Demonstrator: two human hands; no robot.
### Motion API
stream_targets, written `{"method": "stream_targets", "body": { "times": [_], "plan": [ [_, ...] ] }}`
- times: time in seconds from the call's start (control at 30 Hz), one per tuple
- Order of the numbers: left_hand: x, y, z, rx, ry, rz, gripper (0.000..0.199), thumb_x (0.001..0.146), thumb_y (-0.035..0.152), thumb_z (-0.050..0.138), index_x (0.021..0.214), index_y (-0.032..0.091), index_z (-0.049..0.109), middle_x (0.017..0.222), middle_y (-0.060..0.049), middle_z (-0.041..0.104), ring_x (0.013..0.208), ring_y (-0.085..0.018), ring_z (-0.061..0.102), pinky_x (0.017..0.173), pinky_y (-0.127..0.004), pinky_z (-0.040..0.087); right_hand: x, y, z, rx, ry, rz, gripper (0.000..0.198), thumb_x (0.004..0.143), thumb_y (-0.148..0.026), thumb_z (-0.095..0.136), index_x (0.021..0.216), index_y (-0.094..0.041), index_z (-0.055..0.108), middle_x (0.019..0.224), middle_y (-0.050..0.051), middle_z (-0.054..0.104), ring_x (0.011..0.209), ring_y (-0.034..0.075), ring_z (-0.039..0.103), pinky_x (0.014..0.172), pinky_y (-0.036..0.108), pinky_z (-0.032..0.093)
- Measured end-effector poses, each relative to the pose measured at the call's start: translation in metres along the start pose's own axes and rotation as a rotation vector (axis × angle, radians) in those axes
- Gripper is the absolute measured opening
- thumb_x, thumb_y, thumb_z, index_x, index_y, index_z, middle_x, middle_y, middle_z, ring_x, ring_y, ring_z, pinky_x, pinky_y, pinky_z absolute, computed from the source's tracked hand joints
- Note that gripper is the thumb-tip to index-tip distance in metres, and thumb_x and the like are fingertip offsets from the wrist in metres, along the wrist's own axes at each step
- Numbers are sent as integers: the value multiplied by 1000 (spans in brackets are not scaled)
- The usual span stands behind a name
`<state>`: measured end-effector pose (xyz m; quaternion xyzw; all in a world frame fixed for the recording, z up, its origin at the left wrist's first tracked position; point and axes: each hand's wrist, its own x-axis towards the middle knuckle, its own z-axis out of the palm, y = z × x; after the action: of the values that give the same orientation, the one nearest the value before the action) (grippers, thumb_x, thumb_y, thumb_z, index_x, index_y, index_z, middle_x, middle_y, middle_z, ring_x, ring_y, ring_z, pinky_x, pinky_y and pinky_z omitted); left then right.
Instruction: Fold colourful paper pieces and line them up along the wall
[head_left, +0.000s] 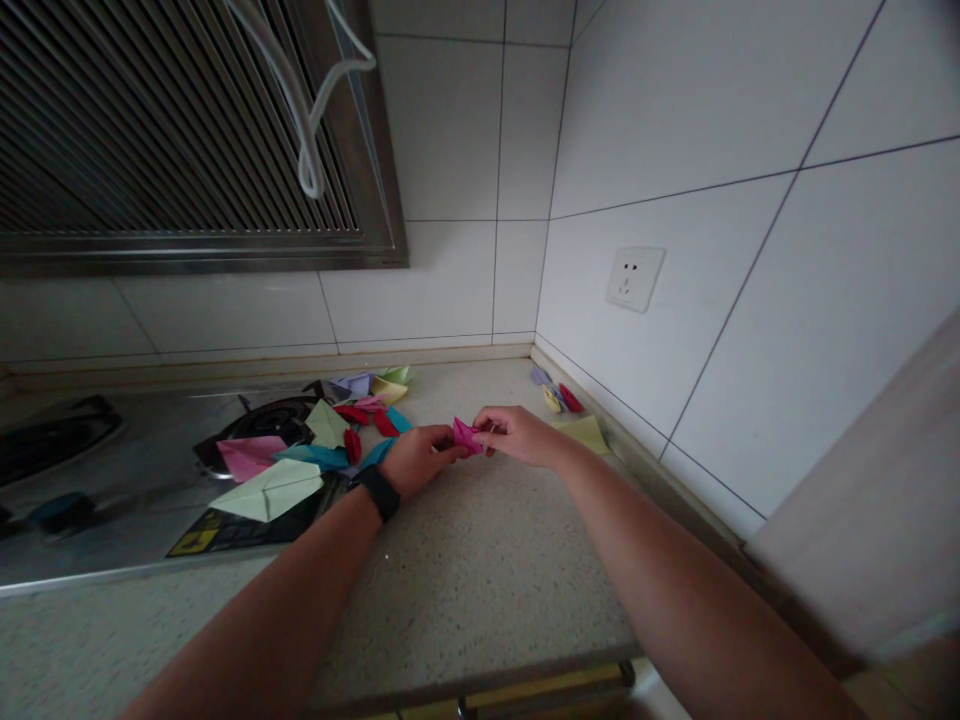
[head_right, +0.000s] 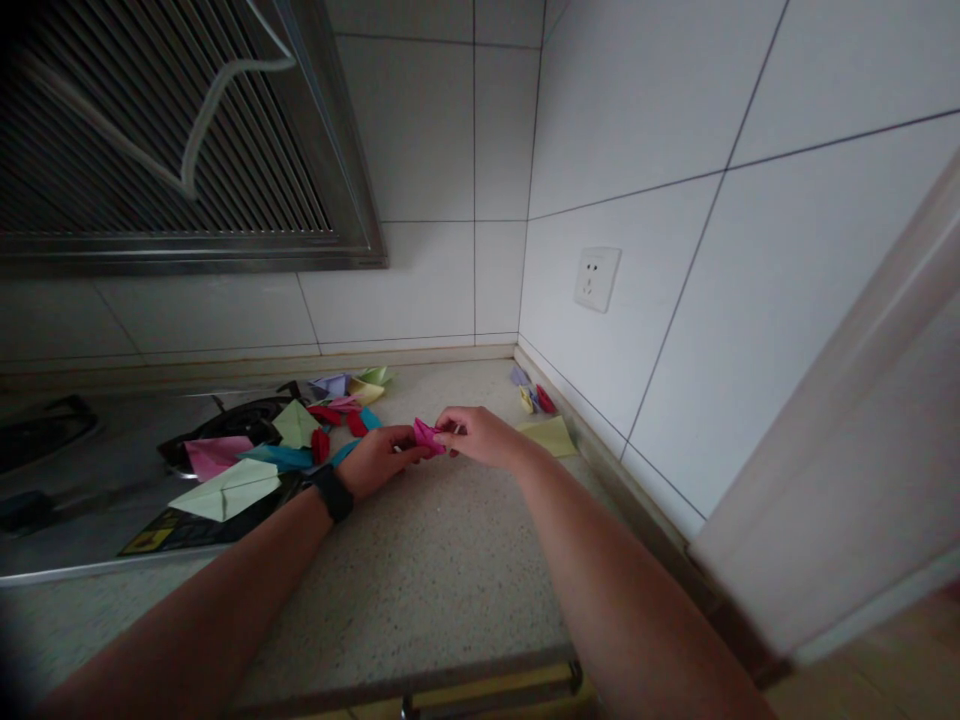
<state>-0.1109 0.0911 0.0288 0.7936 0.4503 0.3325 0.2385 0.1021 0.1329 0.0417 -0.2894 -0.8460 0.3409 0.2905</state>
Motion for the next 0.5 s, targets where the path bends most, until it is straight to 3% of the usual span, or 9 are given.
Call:
{"method": "stream_targets", "body": {
  "times": [0.3, 0.5],
  "plan": [
    [-1, 0, -1, 65, 8, 68, 29, 85, 42, 53, 88, 17, 67, 74, -1, 65, 65, -12, 55, 58, -22, 40, 0, -5, 3, -80, 5, 3, 23, 87, -38, 53, 84, -17, 63, 71, 1, 65, 60, 11, 60, 57, 21, 41],
    [2, -1, -2, -5, 95, 65, 25, 85, 38, 53, 91, 17, 66, 73, -1, 64, 63, -11, 54, 57, -21, 39, 1, -5, 2, -127, 30, 23, 22, 85, -36, 56, 80, -17, 64, 64, 1, 64, 57, 11, 58, 55, 20, 39]
  ]
}}
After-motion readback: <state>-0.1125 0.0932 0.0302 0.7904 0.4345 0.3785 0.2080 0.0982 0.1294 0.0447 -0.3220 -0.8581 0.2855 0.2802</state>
